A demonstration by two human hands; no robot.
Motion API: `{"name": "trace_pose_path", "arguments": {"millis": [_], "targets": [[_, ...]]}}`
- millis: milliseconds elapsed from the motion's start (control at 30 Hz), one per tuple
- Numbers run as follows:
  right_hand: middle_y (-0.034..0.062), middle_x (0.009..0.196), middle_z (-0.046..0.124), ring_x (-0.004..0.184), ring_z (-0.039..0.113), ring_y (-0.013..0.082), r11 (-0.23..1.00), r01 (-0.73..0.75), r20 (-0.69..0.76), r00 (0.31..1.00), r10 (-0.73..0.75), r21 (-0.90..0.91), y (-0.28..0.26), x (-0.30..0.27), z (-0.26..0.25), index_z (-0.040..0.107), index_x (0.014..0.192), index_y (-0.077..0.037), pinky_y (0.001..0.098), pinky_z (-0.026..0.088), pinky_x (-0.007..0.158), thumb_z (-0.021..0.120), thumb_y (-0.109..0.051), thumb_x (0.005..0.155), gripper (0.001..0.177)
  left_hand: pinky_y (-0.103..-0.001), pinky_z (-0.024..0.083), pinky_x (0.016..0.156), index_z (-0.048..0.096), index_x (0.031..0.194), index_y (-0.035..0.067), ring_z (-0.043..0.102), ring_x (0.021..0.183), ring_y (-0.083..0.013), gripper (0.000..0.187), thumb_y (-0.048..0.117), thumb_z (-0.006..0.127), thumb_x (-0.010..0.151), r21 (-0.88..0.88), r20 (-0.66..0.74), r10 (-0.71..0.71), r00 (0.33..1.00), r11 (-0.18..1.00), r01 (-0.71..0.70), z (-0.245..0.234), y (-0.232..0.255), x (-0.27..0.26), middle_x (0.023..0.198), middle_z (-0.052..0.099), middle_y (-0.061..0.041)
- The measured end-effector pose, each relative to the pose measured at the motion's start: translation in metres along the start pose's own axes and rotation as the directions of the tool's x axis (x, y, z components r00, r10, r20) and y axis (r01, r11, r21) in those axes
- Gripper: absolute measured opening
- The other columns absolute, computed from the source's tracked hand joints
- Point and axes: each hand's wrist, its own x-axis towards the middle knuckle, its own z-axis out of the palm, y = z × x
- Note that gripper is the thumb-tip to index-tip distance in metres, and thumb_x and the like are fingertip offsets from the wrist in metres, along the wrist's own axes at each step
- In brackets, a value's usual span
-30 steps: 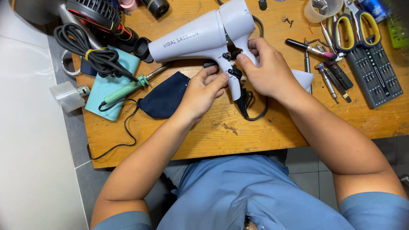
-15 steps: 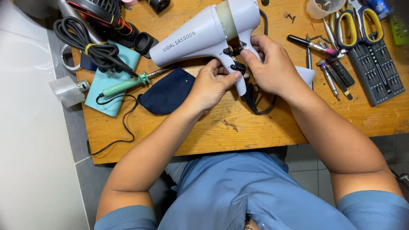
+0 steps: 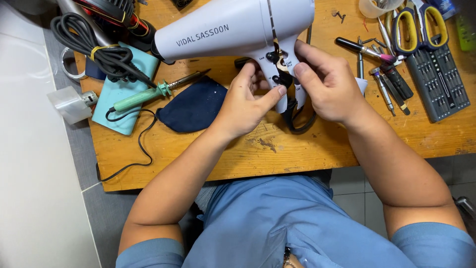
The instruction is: Repairing a hair dryer by disassembling the housing, cleaning the internal filter with a brush, and reassembling the unit.
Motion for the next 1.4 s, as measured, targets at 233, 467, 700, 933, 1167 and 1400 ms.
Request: {"name": "trace_pose_path", "arguments": {"millis": [233, 467, 700, 933, 1167, 1400], "targets": [[0.0268, 0.151, 0.07, 0.137, 0.068, 0.0304, 0.993, 0.07, -0.113, 0.992, -0.059, 0.095, 0.008, 0.002, 0.0, 0.055, 0.164, 0.016, 0.0407, 0.058, 0.121, 0.064, -0.009, 0.123, 0.048, -0.03, 0.063, 0.108, 0.062, 0.141, 0.011, 0.069, 0.113, -0.0125, 0.038, 0.021, 0.081, 0.11, 0.047, 0.071, 0.087, 0.994, 0.995, -0.09, 0.0, 0.025, 0.001, 0.125, 0.074, -0.002], [0.0292, 0.145, 0.071, 0.131, 0.071, 0.0343, 0.989, 0.123, -0.179, 0.975, -0.135, -0.076, -0.008, 0.0, 0.002, 0.059, 0.162, 0.018, 0.0413, 0.059, 0.113, 0.066, -0.007, 0.125, 0.045, -0.03, 0.071, 0.103, 0.06, 0.15, 0.011, 0.068, 0.119, -0.012, 0.043, 0.017, 0.08, 0.112, -0.061, 0.075, 0.105, 0.992, 0.993, -0.101, 0.001, 0.019, 0.0, 0.136, 0.072, -0.002], [0.027, 0.128, 0.07, 0.115, 0.067, 0.0349, 0.96, 0.232, -0.131, 0.959, -0.253, -0.156, 0.007, 0.0, 0.008, 0.063, 0.158, 0.022, 0.0437, 0.054, 0.103, 0.066, -0.012, 0.126, 0.047, -0.034, 0.069, 0.115, 0.059, 0.154, 0.008, 0.071, 0.131, -0.017, 0.046, 0.015, 0.079, 0.114, -0.078, 0.076, 0.128, 0.989, 0.989, -0.123, -0.004, 0.017, -0.005, 0.143, 0.071, -0.006], [0.0284, 0.139, 0.075, 0.127, 0.076, 0.033, 0.975, 0.159, -0.293, 0.95, -0.109, 0.155, 0.021, -0.003, 0.024, 0.062, 0.15, 0.013, 0.0377, 0.065, 0.113, 0.072, -0.015, 0.122, 0.041, -0.035, 0.058, 0.132, 0.053, 0.164, 0.003, 0.069, 0.142, -0.019, 0.053, 0.012, 0.076, 0.117, -0.142, 0.1, 0.164, 0.981, 0.979, -0.149, -0.005, 0.009, -0.004, 0.153, 0.07, -0.009], [0.0195, 0.127, 0.077, 0.111, 0.074, 0.0229, 0.975, 0.132, -0.373, 0.926, -0.056, 0.181, 0.032, -0.001, 0.036, 0.067, 0.143, 0.008, 0.0317, 0.062, 0.097, 0.069, -0.023, 0.125, 0.036, -0.035, 0.053, 0.14, 0.039, 0.177, 0.001, 0.065, 0.151, -0.0203, 0.069, 0.011, 0.074, 0.119, -0.172, 0.104, 0.132, 0.986, 0.979, -0.113, -0.004, 0.004, -0.007, 0.162, 0.065, -0.012], [0.019, 0.124, 0.077, 0.109, 0.074, 0.0221, 0.986, 0.093, -0.39, 0.92, -0.033, 0.137, 0.028, -0.002, 0.032, 0.07, 0.141, 0.009, 0.031, 0.06, 0.095, 0.07, -0.023, 0.126, 0.035, -0.04, 0.051, 0.146, 0.025, 0.185, 0.005, 0.058, 0.163, -0.0208, 0.079, 0.009, 0.07, 0.121, -0.259, 0.146, 0.067, 0.987, 0.965, -0.028, -0.004, -0.002, -0.009, 0.18, 0.052, -0.013]]}}
